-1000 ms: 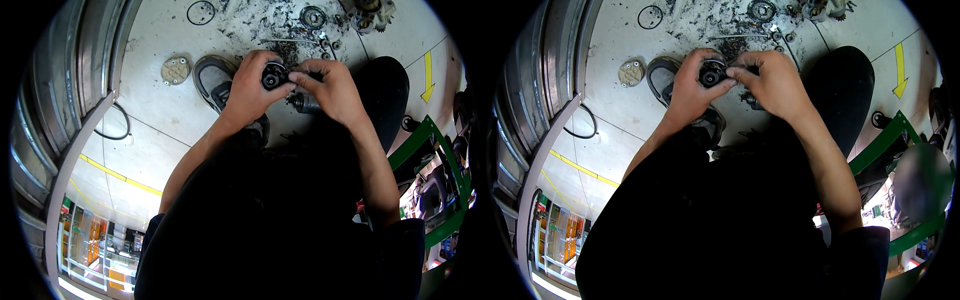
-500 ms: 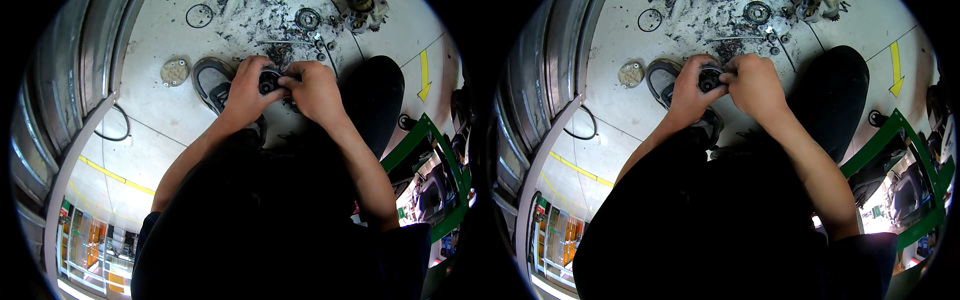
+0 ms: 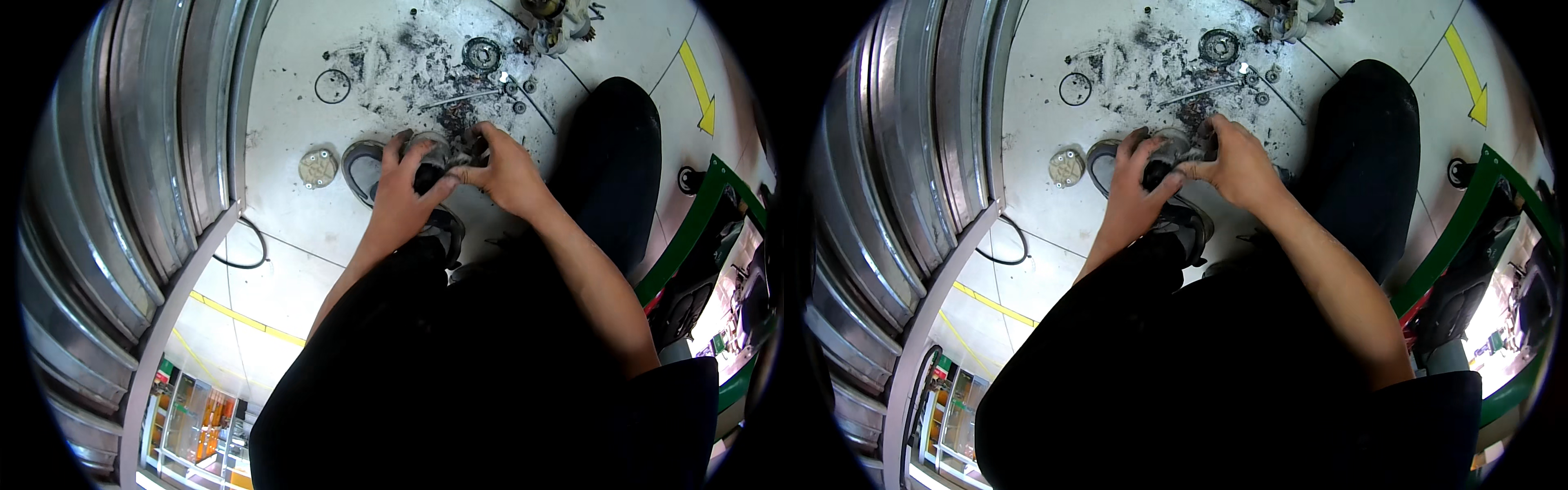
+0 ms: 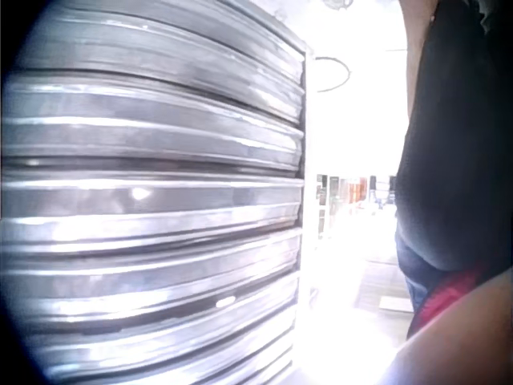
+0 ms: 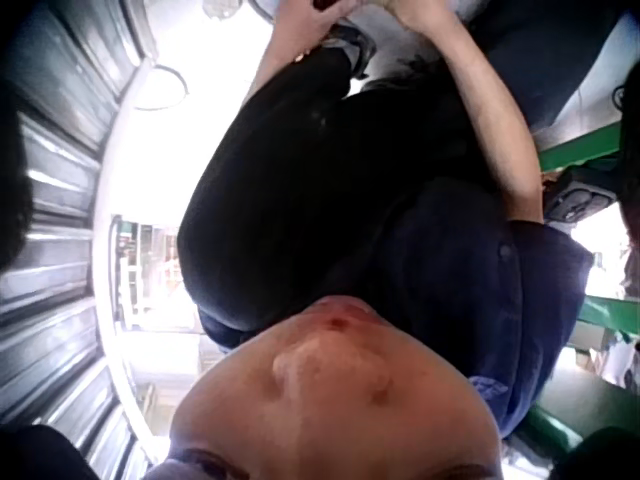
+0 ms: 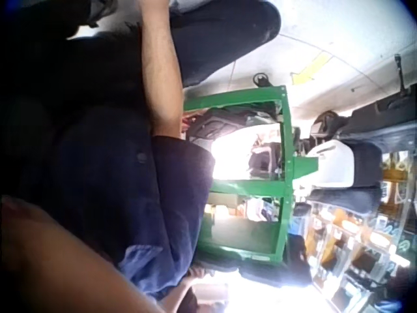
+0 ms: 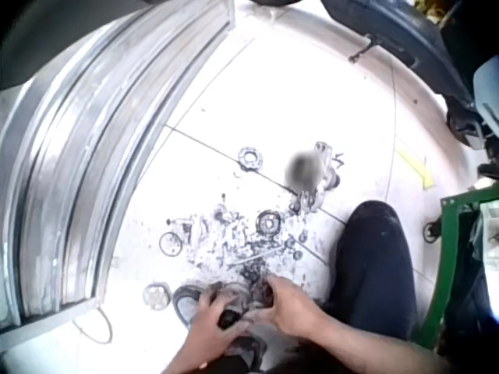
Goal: The person sits on the floor and assembles a mechanical component, likely a starter motor. They insert a cylindrical part, add washers and gears, and fit a larger housing piece onto the assembly.
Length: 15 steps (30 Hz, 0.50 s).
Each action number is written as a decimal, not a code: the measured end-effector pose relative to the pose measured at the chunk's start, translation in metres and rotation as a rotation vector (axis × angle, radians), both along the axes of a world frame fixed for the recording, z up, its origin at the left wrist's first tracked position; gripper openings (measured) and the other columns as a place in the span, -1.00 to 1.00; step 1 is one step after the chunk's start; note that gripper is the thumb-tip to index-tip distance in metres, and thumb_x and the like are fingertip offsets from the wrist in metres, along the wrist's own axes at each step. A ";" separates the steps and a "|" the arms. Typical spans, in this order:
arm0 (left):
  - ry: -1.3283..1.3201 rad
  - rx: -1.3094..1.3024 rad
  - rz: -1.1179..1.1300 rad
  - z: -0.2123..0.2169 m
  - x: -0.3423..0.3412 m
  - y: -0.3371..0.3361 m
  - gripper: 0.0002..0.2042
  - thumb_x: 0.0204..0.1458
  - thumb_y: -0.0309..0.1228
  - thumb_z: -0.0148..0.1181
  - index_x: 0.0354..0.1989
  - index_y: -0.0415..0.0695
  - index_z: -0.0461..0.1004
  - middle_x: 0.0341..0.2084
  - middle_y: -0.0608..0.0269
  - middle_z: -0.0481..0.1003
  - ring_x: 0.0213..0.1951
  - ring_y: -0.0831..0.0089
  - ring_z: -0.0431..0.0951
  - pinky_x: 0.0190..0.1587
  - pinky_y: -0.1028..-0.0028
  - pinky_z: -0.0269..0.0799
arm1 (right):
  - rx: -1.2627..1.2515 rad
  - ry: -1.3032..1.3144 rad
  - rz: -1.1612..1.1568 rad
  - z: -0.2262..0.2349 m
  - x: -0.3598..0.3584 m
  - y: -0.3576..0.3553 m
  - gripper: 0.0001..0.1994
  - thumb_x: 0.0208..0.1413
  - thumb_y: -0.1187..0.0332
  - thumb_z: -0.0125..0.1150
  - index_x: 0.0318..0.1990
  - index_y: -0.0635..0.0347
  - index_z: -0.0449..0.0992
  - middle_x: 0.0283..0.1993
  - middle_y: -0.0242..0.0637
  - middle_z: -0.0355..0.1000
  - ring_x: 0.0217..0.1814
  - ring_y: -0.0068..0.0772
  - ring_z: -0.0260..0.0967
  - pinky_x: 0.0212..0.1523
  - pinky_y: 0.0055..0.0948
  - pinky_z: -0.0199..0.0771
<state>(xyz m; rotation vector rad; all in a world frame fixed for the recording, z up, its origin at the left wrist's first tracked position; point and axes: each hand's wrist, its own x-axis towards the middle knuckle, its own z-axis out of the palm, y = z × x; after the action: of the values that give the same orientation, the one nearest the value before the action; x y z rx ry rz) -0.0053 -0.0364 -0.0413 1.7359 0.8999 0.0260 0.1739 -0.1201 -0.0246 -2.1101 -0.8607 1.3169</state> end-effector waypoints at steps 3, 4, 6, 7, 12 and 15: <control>0.033 -0.086 -0.062 0.012 -0.001 0.014 -0.39 -0.14 -0.23 0.47 0.13 -0.08 0.40 0.26 -0.21 0.17 0.27 -0.17 0.25 0.25 0.12 0.25 | -0.100 0.090 0.093 -0.007 0.005 0.004 -0.55 -0.13 0.28 0.54 -0.14 0.35 0.49 -0.25 -0.15 0.52 -0.20 -0.34 0.50 -0.14 -0.36 0.48; 0.023 -0.127 -0.067 0.011 -0.006 0.015 -0.39 -0.15 -0.25 0.48 0.12 -0.08 0.40 0.26 -0.21 0.19 0.27 -0.16 0.24 0.25 0.12 0.25 | -0.129 0.173 0.089 -0.008 0.004 0.003 -0.56 -0.12 0.31 0.54 -0.14 0.35 0.49 -0.26 -0.18 0.51 -0.20 -0.42 0.48 -0.14 -0.39 0.47; 0.004 -0.221 -0.027 0.007 -0.013 0.013 -0.42 -0.15 -0.28 0.48 0.10 -0.08 0.43 0.26 -0.19 0.21 0.29 -0.13 0.23 0.26 0.14 0.24 | -0.141 0.319 0.069 -0.012 0.004 0.002 -0.57 -0.13 0.32 0.55 -0.16 0.37 0.50 -0.27 -0.18 0.50 -0.21 -0.44 0.47 -0.16 -0.41 0.47; 0.001 -0.217 -0.019 0.005 -0.015 0.011 -0.44 -0.13 -0.29 0.47 0.09 -0.09 0.44 0.26 -0.19 0.22 0.29 -0.13 0.24 0.27 0.14 0.24 | -0.121 0.383 0.048 -0.014 0.004 0.000 -0.56 -0.14 0.29 0.55 -0.18 0.39 0.51 -0.28 -0.15 0.50 -0.21 -0.39 0.49 -0.18 -0.39 0.48; -0.026 -0.296 0.067 0.003 -0.016 0.008 -0.53 -0.10 -0.33 0.44 0.03 -0.09 0.48 0.26 -0.19 0.22 0.30 -0.13 0.23 0.28 0.15 0.21 | -0.115 0.644 -0.125 -0.017 0.008 -0.004 -0.72 -0.05 0.43 0.46 -0.21 0.36 0.54 -0.32 -0.24 0.50 -0.21 -0.50 0.48 -0.20 -0.48 0.49; -0.011 -0.243 -0.012 0.000 -0.016 0.008 -0.54 -0.13 -0.38 0.45 0.01 -0.09 0.49 0.27 -0.17 0.21 0.32 -0.08 0.21 0.28 0.17 0.20 | -0.170 0.691 -0.113 -0.015 0.011 0.004 -0.80 0.00 0.50 0.40 -0.21 0.33 0.55 -0.32 -0.26 0.53 -0.20 -0.49 0.50 -0.17 -0.46 0.51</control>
<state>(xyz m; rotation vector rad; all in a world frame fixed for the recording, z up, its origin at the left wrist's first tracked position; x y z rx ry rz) -0.0218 -0.0286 -0.0413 1.5134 0.8477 -0.0795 0.1848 -0.1160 -0.0397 -1.5904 -0.3380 1.9265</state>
